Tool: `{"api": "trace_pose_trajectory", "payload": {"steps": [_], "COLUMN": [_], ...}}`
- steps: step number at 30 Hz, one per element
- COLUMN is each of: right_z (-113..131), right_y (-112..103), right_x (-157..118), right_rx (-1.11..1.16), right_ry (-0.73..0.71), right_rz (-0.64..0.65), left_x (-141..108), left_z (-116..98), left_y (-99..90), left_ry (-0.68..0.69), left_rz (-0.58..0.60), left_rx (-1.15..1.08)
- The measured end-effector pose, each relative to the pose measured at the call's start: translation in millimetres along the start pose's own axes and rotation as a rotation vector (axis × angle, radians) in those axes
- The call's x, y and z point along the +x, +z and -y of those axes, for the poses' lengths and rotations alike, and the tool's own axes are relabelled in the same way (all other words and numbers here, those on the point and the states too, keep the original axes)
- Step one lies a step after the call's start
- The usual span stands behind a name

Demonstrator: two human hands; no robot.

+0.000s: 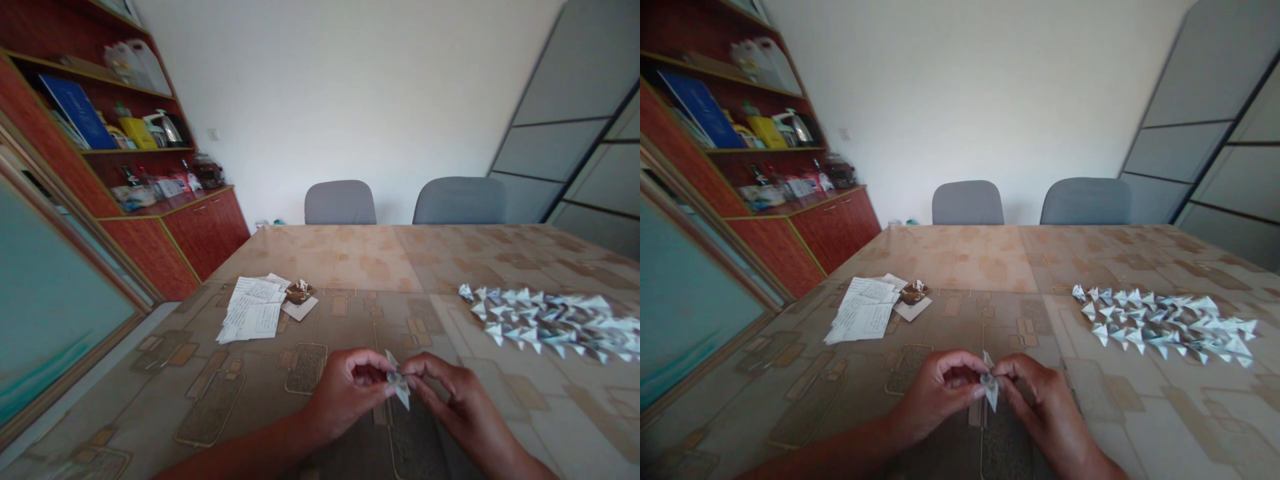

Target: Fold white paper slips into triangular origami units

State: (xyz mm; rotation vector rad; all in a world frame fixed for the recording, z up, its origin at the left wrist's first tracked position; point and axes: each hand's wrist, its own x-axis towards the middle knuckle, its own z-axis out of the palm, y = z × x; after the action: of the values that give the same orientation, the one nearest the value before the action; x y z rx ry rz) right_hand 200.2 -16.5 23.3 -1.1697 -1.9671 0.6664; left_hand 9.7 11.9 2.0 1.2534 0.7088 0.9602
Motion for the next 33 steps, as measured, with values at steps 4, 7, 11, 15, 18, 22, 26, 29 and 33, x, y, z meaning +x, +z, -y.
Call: {"api": "trace_pose_trajectory", "payload": {"steps": [4,7,11,15,18,22,26,29,33], "right_z": [0.3,2.1,6.9,7.3,3.8,2.0,5.1,5.6,-1.3], "right_y": [3.1,3.3,3.0,7.4,12.7,17.5,19.3,20.2,21.1], "right_x": [-1.3,-2.4,-1.9,0.4,1.4,1.3,2.4,3.3,2.6], "right_rx": [0.018,0.027,0.055,0.09,0.135,0.193,0.258,0.34,0.415], "right_ry": [0.022,0.039,0.062,0.078,0.104,0.119,0.129,0.151,0.209], "right_rz": [-0.003,-0.004,0.018,0.001,-0.045,-0.09,-0.102,-0.073,-0.018], "left_x": [-1.9,-3.2,-2.8,-1.5,-1.6,-2.9,-2.5,-0.8,-1.0], "left_z": [-1.1,-1.6,0.2,0.9,-0.6,-1.5,-2.8,-5.2,-6.0], "left_y": [1.0,1.9,4.3,7.2,9.4,12.0,14.1,14.7,13.2], "left_ry": [0.008,0.017,0.008,0.019,0.043,0.059,0.024,-0.011,-0.011], "left_rz": [-0.023,-0.068,-0.112,-0.15,-0.174,-0.194,-0.179,-0.166,-0.172], "left_rx": [0.058,0.122,0.147,0.17,0.198,0.184,0.084,0.022,0.023]}}
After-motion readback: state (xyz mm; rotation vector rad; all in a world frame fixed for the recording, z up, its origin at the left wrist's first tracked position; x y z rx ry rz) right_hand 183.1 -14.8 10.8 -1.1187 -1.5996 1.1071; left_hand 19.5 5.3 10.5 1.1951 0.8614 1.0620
